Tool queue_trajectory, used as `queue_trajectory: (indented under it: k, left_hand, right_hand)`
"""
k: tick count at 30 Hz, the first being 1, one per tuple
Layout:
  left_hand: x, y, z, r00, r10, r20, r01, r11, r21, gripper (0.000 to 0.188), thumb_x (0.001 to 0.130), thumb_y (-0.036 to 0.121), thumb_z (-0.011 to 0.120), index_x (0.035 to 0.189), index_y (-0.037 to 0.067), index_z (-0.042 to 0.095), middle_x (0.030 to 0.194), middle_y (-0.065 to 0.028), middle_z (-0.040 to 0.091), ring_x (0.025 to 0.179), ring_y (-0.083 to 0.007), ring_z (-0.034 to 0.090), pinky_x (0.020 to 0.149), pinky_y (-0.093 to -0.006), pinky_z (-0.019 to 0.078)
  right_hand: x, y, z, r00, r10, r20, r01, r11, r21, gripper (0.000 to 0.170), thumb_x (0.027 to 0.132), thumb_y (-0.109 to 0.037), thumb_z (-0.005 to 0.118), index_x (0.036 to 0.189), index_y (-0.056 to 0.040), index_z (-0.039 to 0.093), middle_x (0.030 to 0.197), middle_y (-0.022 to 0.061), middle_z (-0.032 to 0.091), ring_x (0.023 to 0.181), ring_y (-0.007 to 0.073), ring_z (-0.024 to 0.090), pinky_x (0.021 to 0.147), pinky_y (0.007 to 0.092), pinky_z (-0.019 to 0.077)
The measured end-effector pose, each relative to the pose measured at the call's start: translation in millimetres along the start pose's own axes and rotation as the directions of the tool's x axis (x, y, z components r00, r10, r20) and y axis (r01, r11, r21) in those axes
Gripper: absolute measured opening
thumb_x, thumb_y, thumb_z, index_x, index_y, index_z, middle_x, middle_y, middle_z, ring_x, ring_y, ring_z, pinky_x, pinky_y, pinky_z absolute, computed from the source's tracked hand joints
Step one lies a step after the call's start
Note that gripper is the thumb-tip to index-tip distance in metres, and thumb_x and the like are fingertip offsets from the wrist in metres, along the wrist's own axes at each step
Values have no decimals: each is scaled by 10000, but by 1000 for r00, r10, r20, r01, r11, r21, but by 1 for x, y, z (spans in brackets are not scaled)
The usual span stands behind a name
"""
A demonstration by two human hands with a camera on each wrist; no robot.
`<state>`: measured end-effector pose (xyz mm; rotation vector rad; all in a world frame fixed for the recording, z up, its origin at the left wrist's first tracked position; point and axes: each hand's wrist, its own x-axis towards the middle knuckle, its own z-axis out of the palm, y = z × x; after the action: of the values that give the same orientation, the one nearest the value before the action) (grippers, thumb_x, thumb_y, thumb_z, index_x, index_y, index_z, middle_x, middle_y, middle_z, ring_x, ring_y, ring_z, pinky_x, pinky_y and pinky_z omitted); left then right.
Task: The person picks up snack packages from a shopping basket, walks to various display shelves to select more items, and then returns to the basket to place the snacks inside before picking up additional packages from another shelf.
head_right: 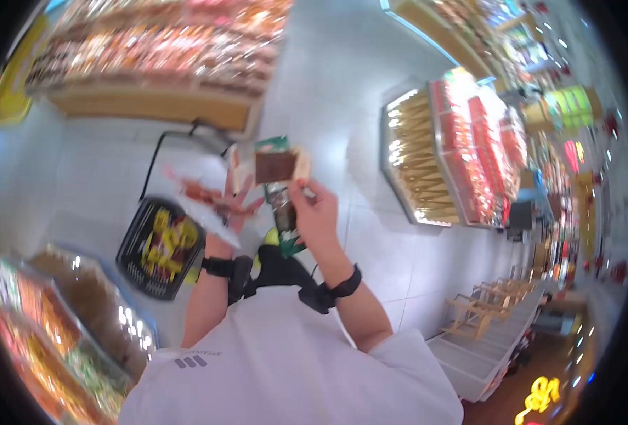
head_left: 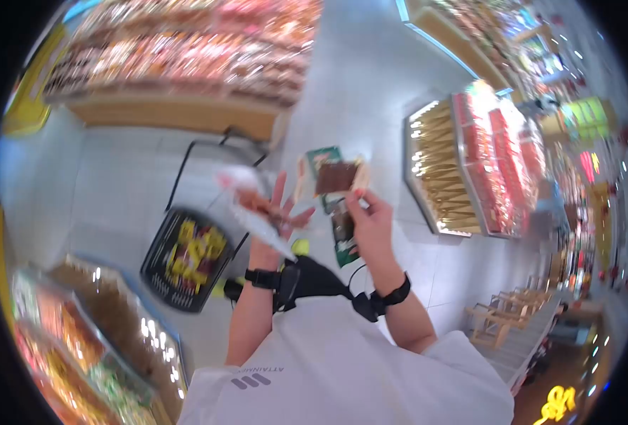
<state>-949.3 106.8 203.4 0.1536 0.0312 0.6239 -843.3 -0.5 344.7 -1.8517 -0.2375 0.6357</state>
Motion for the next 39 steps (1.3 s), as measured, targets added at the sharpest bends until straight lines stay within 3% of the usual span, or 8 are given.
queue_trajectory:
  k: [5, 11, 19, 21, 25, 33, 35, 39]
  left_hand:
    - [64, -169, -24, 937, -306, 168, 270, 940, 206, 385, 900, 375, 478, 1167, 98, 470, 990, -53, 575, 911, -222, 581, 795, -384, 498]
    - [146, -314, 83, 810, -578, 93, 576, 816, 49, 379, 905, 291, 492, 1221, 83, 472, 1092, -105, 576, 999, -279, 570, 853, -469, 468]
    - [162, -416, 105, 538, -817, 208, 842, 533, -83, 344, 896, 201, 499, 1228, 108, 499, 1092, -97, 598, 946, -227, 614, 755, -415, 528]
    - [175, -458, 65, 298, -901, 314, 954, 294, -61, 350, 895, 186, 499, 1223, 65, 494, 1070, -109, 606, 958, -238, 610, 758, -403, 534]
    - [215, -500, 99, 210, -964, 166, 958, 237, 161, 366, 862, 128, 574, 1207, 39, 491, 1000, -102, 618, 797, -217, 645, 722, -332, 546]
    - [344, -516, 109, 418, -906, 64, 887, 422, 185, 351, 869, 189, 578, 1188, 73, 488, 939, -73, 612, 747, -187, 633, 641, -351, 549]
    - [362, -502, 113, 409, -839, -358, 911, 396, 113, 344, 923, 271, 465, 1176, 39, 484, 993, -54, 589, 652, -167, 568, 628, -341, 523]
    - [405, -491, 89, 529, -757, -383, 833, 549, 66, 388, 917, 257, 441, 1242, 46, 458, 1116, -83, 580, 692, -143, 543, 622, -353, 512]
  right_hand:
    - [33, -1, -143, 993, 31, -117, -33, 999, -19, 160, 867, -146, 607, 941, -5, 620, 661, 21, 618, 564, 42, 542, 456, 193, 383]
    - [56, 48, -265, 932, -135, -336, 162, 985, 53, 119, 878, -95, 585, 932, 9, 600, 745, 44, 629, 623, 62, 572, 540, 203, 449]
    - [81, 33, -379, 445, 120, -888, 244, 937, 249, 255, 889, -215, 575, 1013, 7, 588, 577, 29, 525, 374, 76, 419, 250, 253, 338]
    - [108, 34, -400, 388, 271, -881, 219, 901, 374, 270, 894, -230, 576, 994, 20, 595, 605, 29, 523, 455, 66, 468, 339, 240, 393]
    - [165, 60, -432, 207, -248, -946, 122, 966, -226, 227, 837, -126, 608, 1008, 22, 626, 809, 45, 615, 677, 144, 569, 628, 236, 449]
    - [298, 23, -469, -5, -715, -699, 146, 691, -708, 391, 702, 75, 594, 1046, -88, 687, 1008, 143, 594, 892, 223, 582, 739, 323, 459]
    - [320, 31, -470, 123, -672, -730, 283, 729, -624, 404, 674, 89, 599, 1035, -71, 686, 999, 178, 605, 903, 219, 593, 742, 312, 460]
    - [371, 32, -469, 387, -642, -662, 518, 745, -420, 269, 819, 80, 482, 1044, 47, 626, 1093, 173, 591, 1041, 218, 560, 847, 302, 460]
